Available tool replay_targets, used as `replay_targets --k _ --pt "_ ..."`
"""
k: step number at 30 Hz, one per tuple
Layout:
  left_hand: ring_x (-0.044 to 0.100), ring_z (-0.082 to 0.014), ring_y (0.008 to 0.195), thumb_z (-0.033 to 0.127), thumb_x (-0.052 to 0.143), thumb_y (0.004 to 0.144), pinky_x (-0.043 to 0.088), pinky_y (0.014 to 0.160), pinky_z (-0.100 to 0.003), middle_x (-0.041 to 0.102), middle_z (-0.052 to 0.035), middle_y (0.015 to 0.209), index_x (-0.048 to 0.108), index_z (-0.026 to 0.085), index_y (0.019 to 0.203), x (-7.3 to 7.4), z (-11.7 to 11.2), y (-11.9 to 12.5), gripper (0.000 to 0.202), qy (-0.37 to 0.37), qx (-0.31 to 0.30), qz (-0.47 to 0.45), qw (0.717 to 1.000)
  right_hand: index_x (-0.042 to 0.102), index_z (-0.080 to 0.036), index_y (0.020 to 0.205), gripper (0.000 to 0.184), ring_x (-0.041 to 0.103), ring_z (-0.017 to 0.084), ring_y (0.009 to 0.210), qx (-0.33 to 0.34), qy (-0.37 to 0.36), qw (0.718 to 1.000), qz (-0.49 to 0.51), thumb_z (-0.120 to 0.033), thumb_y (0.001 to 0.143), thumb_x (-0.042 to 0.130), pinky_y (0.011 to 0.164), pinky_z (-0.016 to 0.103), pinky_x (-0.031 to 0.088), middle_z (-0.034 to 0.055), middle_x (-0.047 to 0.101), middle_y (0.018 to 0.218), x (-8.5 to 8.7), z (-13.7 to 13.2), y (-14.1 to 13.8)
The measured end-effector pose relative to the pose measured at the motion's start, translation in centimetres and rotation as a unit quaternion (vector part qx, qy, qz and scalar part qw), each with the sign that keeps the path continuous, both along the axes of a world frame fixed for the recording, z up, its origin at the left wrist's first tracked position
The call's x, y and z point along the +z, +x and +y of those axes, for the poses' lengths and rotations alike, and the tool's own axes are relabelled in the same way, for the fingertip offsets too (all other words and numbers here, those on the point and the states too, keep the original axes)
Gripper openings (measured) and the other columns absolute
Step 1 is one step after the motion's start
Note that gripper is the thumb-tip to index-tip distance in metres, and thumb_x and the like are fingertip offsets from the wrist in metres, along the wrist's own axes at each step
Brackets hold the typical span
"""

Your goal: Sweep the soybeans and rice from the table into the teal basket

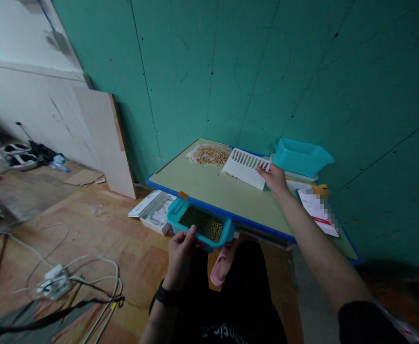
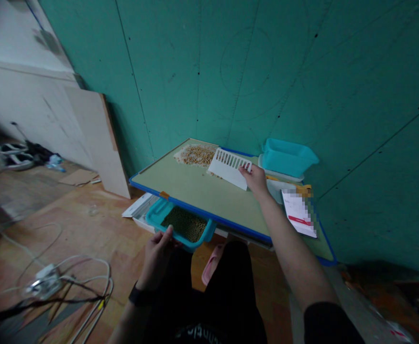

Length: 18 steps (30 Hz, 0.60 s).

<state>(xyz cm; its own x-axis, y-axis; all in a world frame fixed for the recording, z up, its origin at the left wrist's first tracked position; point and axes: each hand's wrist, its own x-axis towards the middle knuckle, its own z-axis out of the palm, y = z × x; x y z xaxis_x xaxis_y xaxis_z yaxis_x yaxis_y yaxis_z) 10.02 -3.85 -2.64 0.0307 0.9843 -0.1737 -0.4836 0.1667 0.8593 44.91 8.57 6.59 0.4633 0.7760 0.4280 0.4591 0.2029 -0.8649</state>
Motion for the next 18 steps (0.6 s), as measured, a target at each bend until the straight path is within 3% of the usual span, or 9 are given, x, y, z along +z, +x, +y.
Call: replay_targets --k 18 --pt "0.062 -0.0133 0.048 0.054 0.087 0.069 0.048 0.052 -0.023 0.067 -0.0010 0.051 0.062 0.017 0.057 -0.26 -0.01 -0.04 0.046 0.001 0.004 0.003 1.000 0.073 -0.017 0.093 0.056 0.072 0.026 0.078 0.031 -0.015 0.997 0.067 -0.062 0.061 0.081 0.068 0.038 0.055 0.0080 0.078 0.087 0.04 -0.19 -0.77"
